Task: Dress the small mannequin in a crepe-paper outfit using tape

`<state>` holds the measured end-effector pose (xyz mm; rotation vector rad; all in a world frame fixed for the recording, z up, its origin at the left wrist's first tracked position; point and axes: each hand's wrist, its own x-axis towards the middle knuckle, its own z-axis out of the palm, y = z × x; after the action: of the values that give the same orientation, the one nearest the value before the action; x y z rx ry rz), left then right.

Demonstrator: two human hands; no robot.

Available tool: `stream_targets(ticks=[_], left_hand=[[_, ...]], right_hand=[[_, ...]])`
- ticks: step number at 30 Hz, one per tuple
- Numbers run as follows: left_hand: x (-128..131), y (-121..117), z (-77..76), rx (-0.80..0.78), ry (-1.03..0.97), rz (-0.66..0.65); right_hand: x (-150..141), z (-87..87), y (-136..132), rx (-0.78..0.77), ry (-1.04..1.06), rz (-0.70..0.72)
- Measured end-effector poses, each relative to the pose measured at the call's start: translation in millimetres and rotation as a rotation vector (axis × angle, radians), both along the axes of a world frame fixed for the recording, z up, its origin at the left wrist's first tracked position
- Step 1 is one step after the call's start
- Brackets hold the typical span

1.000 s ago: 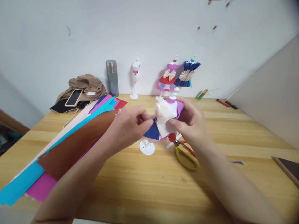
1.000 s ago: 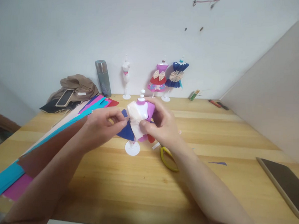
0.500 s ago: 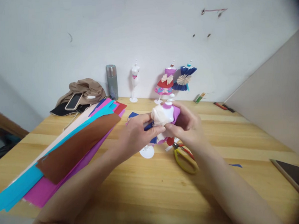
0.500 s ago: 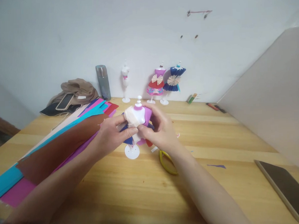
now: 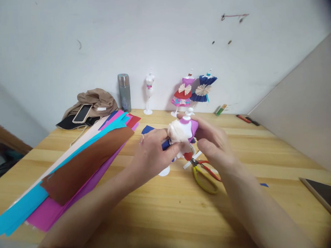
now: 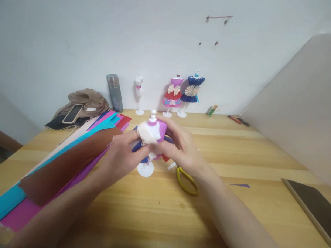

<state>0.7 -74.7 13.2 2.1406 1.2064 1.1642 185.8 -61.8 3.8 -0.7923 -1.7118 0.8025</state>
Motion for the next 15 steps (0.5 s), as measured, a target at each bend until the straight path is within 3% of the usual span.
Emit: stream_targets(ticks=[8,15], left_hand=[[12.8,-8.6,-8.2,0.158,0.049,0.069],[0.5,-16.5,15.6,-0.006,0.012,-0.048]], right_hand=[[-12.0,-2.1,-12.9,-0.021,0.072,-0.212],[-12.5,-5.9,-12.9,-0.076,0.106,-0.217]])
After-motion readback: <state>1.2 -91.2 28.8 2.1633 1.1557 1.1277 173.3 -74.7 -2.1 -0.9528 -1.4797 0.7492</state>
